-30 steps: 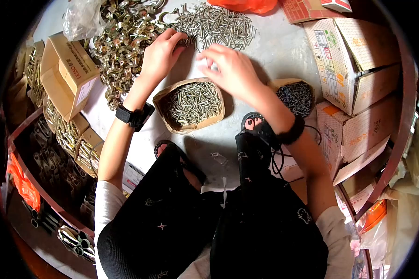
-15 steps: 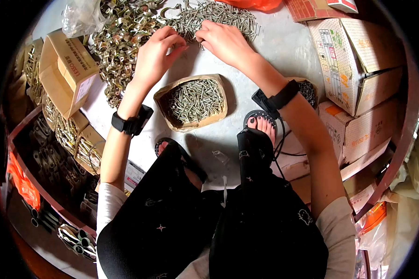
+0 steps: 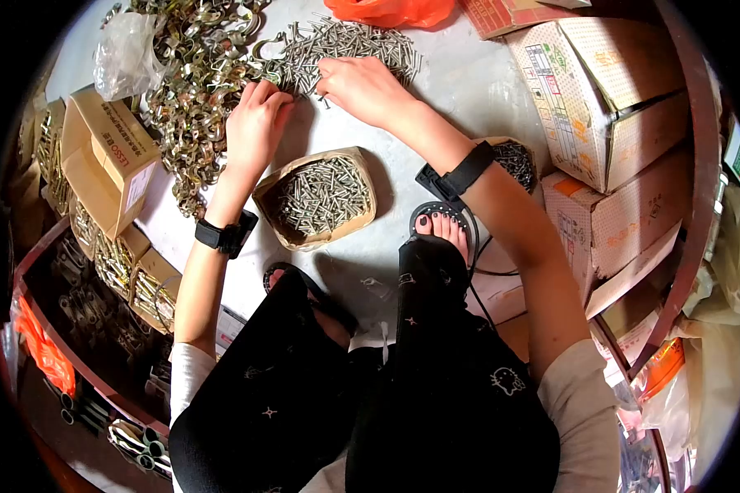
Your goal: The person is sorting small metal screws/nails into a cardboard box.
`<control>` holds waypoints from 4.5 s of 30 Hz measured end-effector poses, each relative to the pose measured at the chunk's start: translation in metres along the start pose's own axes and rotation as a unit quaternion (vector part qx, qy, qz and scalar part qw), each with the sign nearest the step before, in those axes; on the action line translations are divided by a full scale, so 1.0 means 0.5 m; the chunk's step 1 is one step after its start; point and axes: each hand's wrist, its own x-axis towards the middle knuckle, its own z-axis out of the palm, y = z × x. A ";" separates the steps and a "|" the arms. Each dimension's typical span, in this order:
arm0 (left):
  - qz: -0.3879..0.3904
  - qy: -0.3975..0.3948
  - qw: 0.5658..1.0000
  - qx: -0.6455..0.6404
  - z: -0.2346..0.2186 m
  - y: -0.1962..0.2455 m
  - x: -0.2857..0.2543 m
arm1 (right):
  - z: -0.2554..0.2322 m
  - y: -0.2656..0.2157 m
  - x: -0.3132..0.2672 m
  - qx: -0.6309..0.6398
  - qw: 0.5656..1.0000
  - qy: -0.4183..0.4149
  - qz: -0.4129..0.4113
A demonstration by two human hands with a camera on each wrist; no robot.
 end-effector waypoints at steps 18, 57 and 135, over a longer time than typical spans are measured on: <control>-0.027 -0.188 0.926 -0.326 -0.218 0.063 -0.090 | -0.019 -0.034 -0.040 0.143 0.971 0.031 0.188; -0.151 -0.072 0.923 -0.346 -0.190 0.012 -0.026 | -0.081 -0.196 -0.082 0.266 0.940 -0.144 0.160; -0.015 -0.220 0.918 -0.328 -0.157 0.005 -0.017 | 0.010 -0.055 -0.027 0.011 0.985 -0.003 0.174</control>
